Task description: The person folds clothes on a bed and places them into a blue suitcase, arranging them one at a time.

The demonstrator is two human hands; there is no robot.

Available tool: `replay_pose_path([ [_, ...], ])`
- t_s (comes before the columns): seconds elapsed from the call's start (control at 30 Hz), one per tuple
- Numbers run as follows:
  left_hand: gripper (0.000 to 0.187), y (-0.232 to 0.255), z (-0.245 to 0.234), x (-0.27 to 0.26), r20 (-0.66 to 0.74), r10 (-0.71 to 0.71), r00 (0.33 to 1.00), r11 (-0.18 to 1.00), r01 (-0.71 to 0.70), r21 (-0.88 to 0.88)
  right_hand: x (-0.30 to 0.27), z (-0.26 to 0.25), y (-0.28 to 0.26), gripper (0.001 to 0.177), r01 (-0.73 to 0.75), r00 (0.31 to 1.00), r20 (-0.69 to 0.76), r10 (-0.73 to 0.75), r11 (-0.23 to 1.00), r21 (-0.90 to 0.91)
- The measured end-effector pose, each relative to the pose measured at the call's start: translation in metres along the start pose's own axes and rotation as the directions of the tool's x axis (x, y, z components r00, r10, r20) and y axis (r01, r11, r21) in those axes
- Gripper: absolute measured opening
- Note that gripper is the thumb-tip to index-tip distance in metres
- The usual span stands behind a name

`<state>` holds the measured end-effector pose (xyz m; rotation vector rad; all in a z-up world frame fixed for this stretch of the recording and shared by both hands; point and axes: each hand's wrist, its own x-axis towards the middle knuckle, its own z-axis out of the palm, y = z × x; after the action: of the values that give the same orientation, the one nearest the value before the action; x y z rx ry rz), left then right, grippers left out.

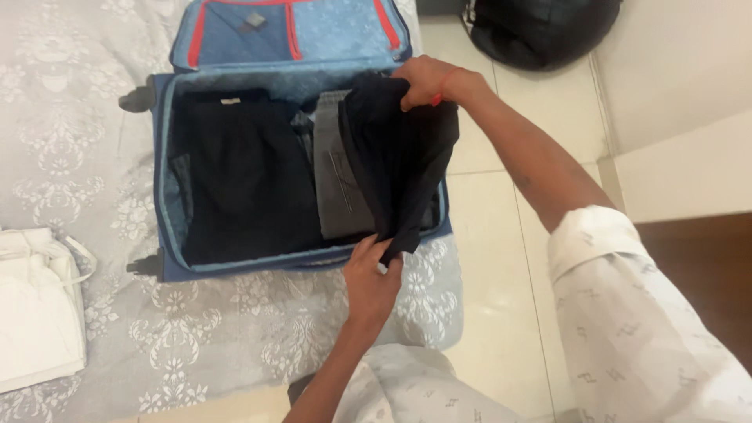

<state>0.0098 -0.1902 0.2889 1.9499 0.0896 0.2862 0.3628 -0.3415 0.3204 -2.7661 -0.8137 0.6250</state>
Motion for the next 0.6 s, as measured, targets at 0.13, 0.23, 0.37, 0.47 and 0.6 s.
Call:
replay_pose_path([
  [0.13, 0.026, -0.002, 0.014, 0.032, -0.040, -0.090, 0.995, 0.996, 0.090, -0.005, 0.057, -0.003, 0.004, 0.037, 0.047, 0.996, 0.081, -0.048, 0.999, 0.016],
  [0.23, 0.025, -0.008, 0.022, 0.049, -0.033, -0.148, 0.988, 0.988, 0.146, -0.044, 0.091, -0.002, 0.011, 0.036, 0.099, 0.993, 0.069, -0.100, 0.995, 0.011],
  [0.37, 0.021, -0.022, 0.032, 0.068, -0.032, -0.161, 0.986, 0.986, 0.159, -0.046, 0.121, 0.016, 0.021, 0.045, 0.139, 0.990, 0.034, -0.136, 0.982, -0.132],
  [0.47, 0.023, -0.030, 0.034, 0.073, 0.028, -0.299, 0.954, 0.952, 0.300, -0.059, 0.112, 0.046, 0.021, 0.067, 0.051, 0.986, -0.135, -0.099, 0.946, -0.320],
  [0.6, 0.022, -0.040, 0.032, 0.074, 0.014, -0.327, 0.945, 0.942, 0.327, -0.075, 0.078, 0.071, 0.032, 0.070, -0.024, 0.863, -0.503, -0.052, 0.989, -0.143],
])
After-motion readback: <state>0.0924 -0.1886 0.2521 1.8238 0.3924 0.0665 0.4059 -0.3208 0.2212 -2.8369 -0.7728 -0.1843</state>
